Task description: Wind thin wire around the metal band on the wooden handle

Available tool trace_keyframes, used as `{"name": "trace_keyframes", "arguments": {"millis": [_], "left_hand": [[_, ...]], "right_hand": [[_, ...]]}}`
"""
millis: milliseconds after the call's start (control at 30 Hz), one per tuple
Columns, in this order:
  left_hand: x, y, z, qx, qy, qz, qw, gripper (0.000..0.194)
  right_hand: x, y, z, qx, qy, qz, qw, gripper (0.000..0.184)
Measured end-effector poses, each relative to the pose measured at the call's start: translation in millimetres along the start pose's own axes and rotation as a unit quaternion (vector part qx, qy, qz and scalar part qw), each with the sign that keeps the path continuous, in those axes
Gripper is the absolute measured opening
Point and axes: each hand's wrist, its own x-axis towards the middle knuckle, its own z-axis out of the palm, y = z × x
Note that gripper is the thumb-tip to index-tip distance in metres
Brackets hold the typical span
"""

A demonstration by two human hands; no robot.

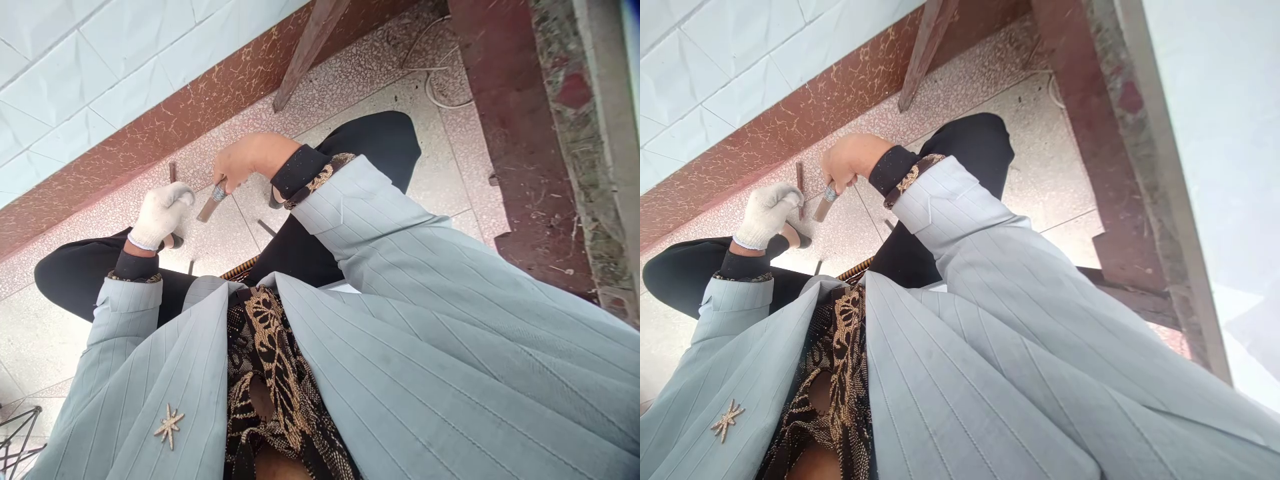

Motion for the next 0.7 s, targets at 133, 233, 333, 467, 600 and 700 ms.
{"name": "trace_keyframes", "arguments": {"millis": [133, 233, 333, 467, 600, 700], "left_hand": [[2.5, -5.3, -6.1, -0.03, 0.079, -0.022, 0.996, 0.018], [7.8, -13.5, -5.7, -0.077, 0.105, -0.04, 0.991, 0.016], [14.1, -20.6, -0.8, -0.126, 0.109, -0.066, 0.984, 0.017], [17.8, -22.5, 13.5, -0.185, 0.094, -0.074, 0.975, 0.025], [12.6, -14.4, 26.0, -0.175, 0.022, -0.021, 0.984, 0.022], [7.2, -6.3, 24.4, -0.119, -0.019, 0.017, 0.993, 0.02]], "right_hand": [[-6.1, -5.9, -2.8, 0.042, -0.091, -0.049, 0.994, 0.037], [-19.2, -9.8, -10.8, 0.096, -0.096, -0.1, 0.986, 0.045], [-30.8, -4.8, -18.1, 0.142, -0.025, -0.164, 0.976, 0.043], [-32.3, 1.3, -20.6, 0.322, 0.206, -0.2, 0.902, 0.032], [-20.6, -2.8, -19.1, 0.494, 0.327, -0.097, 0.8, 0.027], [-15.5, -3.8, -17.8, 0.267, 0.346, -0.016, 0.899, 0.023]]}}
